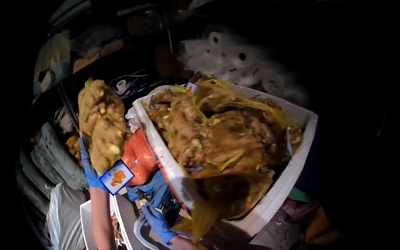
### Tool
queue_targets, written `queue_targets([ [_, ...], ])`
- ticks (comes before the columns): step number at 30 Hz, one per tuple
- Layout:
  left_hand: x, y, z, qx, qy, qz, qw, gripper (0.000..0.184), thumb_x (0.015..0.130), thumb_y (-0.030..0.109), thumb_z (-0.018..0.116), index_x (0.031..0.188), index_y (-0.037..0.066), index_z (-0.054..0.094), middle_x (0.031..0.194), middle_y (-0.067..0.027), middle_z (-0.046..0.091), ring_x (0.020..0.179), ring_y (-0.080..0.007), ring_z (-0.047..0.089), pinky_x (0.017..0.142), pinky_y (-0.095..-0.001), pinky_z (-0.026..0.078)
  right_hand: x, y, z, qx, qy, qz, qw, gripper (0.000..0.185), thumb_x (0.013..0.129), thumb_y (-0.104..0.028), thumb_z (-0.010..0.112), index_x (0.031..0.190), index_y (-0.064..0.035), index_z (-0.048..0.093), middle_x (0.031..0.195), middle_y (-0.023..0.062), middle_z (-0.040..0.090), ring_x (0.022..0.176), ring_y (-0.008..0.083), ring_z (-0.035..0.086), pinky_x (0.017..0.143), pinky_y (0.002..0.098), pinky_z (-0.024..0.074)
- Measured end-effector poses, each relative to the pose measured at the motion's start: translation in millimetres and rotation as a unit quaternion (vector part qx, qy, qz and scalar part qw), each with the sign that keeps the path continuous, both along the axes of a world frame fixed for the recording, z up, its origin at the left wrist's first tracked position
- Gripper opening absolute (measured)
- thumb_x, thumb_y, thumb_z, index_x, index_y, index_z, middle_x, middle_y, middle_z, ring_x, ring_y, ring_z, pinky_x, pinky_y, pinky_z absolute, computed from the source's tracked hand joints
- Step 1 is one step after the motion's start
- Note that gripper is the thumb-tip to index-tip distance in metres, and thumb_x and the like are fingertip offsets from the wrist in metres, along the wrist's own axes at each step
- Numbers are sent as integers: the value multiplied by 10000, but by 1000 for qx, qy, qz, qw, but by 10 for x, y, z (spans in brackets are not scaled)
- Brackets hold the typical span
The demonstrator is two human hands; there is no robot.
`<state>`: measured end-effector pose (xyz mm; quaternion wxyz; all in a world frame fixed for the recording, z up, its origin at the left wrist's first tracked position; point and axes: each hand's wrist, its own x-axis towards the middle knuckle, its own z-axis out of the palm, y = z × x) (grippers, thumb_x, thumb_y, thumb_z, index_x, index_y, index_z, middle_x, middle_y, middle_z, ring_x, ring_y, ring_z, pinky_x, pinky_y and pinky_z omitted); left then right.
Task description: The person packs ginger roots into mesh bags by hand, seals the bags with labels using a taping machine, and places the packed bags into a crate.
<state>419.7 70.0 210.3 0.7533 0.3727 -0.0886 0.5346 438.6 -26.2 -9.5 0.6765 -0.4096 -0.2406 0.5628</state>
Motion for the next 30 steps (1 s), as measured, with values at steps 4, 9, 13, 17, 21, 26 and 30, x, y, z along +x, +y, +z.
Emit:
queue_targets([
  [4, 526, -187, 655, 37, 49, -48, 997, 395, 835, 211, 471, 1191, 56, 399, 1202, -87, 434, 1098, -213, 426, 928, -352, 360, -115, -72, 90, 54, -20, -16, 998, 208, 870, -201, 438, 863, -20, 541, 631, -3, 558, 524, 44, 469, 497, 172, 381],
  [9, 1317, -372, 1088, -3, 97, -203, 974, 314, 777, 141, 562, 1063, 33, 493, 1036, -103, 546, 958, -223, 528, 855, -353, 427, -52, 7, 53, 67, -23, 31, 997, 232, 872, -207, 421, 845, -15, 548, 623, 3, 547, 517, 51, 472, 480, 184, 382],
  [13, 2056, -304, 1185, 86, 118, -48, 988, 290, 754, 137, 592, 1009, 26, 511, 983, -86, 562, 908, -192, 545, 806, -309, 451, 129, 44, 113, 74, -14, 52, 996, 224, 871, -204, 421, 834, -20, 544, 613, -1, 537, 505, 49, 462, 467, 184, 373],
  [17, 2686, -366, 1352, 391, 101, 106, 909, 497, 679, -47, 615, 1139, 38, 450, 1027, -73, 525, 780, -107, 564, 663, -233, 489, 346, 43, 155, 80, -4, 64, 995, 216, 870, -201, 422, 824, -26, 540, 603, -4, 528, 494, 47, 453, 454, 185, 364],
  [21, 3039, -676, 1405, 535, 171, -135, 816, 594, 632, -133, 584, 1169, 68, 428, 1129, -69, 464, 1009, -177, 472, 799, -245, 461, 543, 1, 187, 84, 5, 68, 994, 209, 869, -197, 422, 813, -31, 536, 594, -8, 518, 482, 44, 444, 441, 185, 356],
  [26, 3666, -1034, 974, 790, 152, -65, 590, 516, 715, -22, 548, 1185, 152, 424, 1129, -75, 504, 992, -208, 506, 819, -295, 434, 734, -23, 136, 85, 10, 70, 994, 201, 867, -193, 423, 799, -38, 531, 581, -12, 506, 468, 41, 432, 424, 185, 345],
  [30, 3708, -975, 1110, 848, 288, -69, 440, 480, 750, 123, 571, 1204, 145, 416, 1191, -37, 467, 1078, -185, 447, 889, -306, 378, 746, 33, 48, 71, 20, 73, 995, 195, 866, -189, 423, 789, -43, 527, 571, -16, 497, 457, 39, 423, 411, 185, 336],
])
